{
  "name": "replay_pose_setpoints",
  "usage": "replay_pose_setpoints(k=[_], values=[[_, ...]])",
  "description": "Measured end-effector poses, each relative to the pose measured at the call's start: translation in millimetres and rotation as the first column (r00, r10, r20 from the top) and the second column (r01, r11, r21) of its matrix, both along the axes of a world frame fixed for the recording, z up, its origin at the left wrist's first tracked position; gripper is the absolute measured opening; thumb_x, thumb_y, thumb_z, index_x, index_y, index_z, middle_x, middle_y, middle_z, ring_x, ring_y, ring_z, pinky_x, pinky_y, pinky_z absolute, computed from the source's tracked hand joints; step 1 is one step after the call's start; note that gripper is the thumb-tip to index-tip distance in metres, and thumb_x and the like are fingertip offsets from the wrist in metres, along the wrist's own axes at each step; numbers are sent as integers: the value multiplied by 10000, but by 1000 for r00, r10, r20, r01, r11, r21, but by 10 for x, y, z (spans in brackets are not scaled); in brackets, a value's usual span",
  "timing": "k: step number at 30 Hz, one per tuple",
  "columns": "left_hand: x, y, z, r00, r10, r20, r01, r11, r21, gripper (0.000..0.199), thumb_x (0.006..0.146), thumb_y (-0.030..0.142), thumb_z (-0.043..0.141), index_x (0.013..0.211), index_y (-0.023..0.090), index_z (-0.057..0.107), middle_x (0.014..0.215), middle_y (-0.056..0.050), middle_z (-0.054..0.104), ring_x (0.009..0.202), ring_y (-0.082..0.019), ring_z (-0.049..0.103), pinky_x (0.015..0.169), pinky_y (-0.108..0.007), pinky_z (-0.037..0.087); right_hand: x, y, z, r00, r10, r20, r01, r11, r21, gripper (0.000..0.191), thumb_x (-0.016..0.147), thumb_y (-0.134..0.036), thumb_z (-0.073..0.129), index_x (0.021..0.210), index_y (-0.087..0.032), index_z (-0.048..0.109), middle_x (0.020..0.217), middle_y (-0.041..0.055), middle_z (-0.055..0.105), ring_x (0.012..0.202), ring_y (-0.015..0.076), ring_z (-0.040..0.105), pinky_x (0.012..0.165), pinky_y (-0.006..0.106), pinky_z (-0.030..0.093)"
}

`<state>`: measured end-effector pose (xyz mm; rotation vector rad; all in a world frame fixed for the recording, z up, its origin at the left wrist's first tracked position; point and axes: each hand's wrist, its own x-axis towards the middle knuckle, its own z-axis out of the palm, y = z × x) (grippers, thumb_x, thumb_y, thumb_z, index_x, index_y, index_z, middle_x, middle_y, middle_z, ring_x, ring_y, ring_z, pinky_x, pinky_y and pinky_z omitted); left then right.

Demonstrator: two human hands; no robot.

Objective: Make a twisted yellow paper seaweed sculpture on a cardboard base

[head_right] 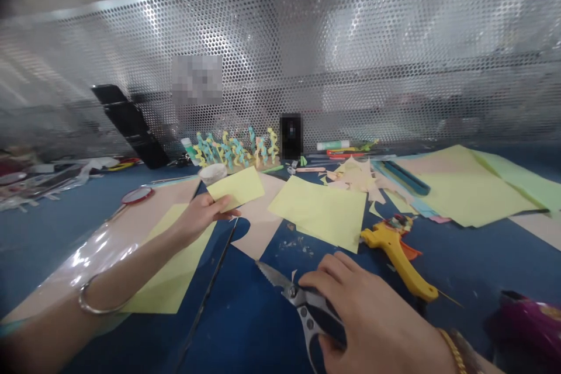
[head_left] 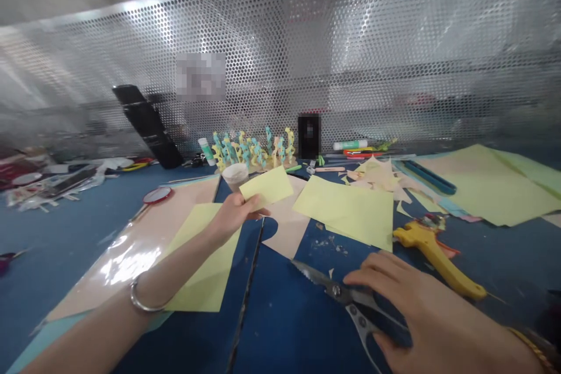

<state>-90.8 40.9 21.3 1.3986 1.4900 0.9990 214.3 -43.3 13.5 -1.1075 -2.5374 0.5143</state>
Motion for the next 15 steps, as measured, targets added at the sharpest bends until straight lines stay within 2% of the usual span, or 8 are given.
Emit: replay_pose_setpoints(k=[4,7,9,12,14,15], values=[[74,-79,24,997,-38,67,40,999,-24,348,837,332,548,1107,115,584,1106,-141,671,844,-223,692,731,-317,536,141,117,4,990,-132,51,122,980,158,442,690,-188,563,1114,-304,524,1031,23,574,965,216,548,831,378,462],[94,-121,28,991,-77,108,83,996,-44,349,833,336,562,1116,133,584,1111,-130,669,822,-211,692,731,-315,531,300,256,-94,956,-262,129,221,938,268,390,706,-270,584,1092,-289,527,1031,44,575,972,263,544,798,440,471],[116,-157,37,987,-107,123,114,992,-53,346,830,337,570,1122,153,584,1107,-115,671,794,-196,689,731,-315,525,384,322,-162,929,-319,188,256,920,296,338,720,-283,578,1056,-264,545,994,57,580,955,285,551,772,464,476],[195,-244,65,979,-177,98,185,980,-78,296,826,347,576,1035,142,619,984,-103,705,742,-185,679,709,-309,514,403,342,-168,935,-274,226,205,936,286,251,802,-304,534,1047,-251,554,993,57,583,917,257,577,757,435,488],[279,-320,79,951,-301,66,307,944,-120,259,832,361,564,917,126,637,843,-89,715,703,-179,673,669,-287,503,328,309,-95,963,-202,180,135,935,328,294,856,-336,508,1136,-250,522,1087,69,564,971,243,570,775,404,488],[326,-359,80,922,-383,59,388,909,-152,256,839,367,553,867,126,634,796,-81,711,680,-173,669,641,-271,494,269,285,-46,976,-166,142,102,921,377,335,867,-339,509,1188,-244,494,1138,81,546,1011,244,556,789,394,482]])
